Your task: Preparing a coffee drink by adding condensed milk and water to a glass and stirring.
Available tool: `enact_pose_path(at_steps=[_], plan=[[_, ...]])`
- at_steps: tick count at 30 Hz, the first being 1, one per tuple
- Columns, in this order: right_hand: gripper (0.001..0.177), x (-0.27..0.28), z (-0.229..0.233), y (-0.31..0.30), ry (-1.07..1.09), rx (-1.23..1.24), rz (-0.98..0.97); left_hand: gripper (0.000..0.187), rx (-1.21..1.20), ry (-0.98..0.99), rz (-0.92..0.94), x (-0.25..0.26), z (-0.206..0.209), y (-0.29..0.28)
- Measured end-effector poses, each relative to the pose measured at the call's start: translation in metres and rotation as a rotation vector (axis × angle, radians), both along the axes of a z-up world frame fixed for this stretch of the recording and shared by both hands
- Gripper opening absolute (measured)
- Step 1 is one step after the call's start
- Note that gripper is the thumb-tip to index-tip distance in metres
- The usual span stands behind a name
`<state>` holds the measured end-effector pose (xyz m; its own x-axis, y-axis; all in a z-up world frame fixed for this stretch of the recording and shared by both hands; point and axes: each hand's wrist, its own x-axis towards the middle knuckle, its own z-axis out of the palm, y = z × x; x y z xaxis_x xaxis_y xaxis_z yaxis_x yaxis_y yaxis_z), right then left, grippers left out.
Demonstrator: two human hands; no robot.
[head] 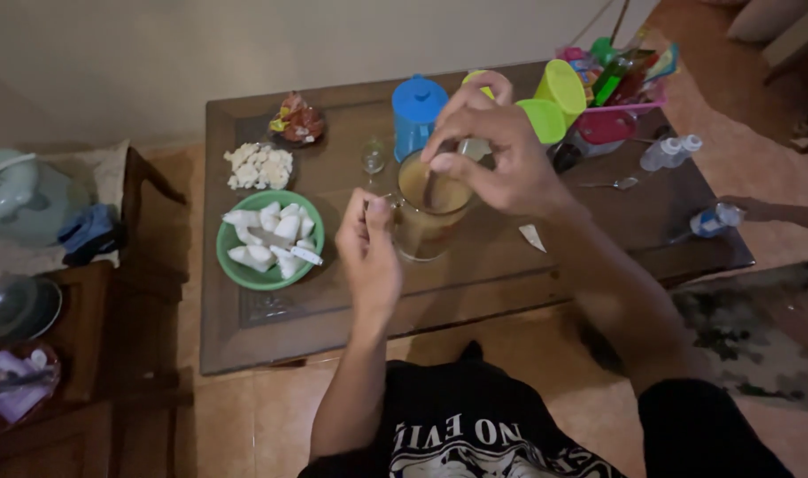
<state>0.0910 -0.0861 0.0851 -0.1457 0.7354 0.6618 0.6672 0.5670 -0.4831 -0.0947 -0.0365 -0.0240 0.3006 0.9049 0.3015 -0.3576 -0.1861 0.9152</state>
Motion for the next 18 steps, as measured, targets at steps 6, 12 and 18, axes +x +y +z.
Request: enact_pose_path(at_steps=[6, 12, 18], plan=[[0.004, -0.016, -0.005, 0.011, -0.026, 0.026, 0.000, 0.031, 0.077, -0.007, 0.036, -0.018, -0.002, -0.001], [0.008, -0.028, -0.007, 0.017, -0.032, 0.031, -0.048, 0.030, 0.093, -0.040, 0.073, -0.028, -0.009, 0.002], [0.008, -0.041, -0.002, 0.015, -0.101, 0.041, -0.107, 0.032, 0.106, -0.001, 0.110, -0.033, -0.015, 0.006]])
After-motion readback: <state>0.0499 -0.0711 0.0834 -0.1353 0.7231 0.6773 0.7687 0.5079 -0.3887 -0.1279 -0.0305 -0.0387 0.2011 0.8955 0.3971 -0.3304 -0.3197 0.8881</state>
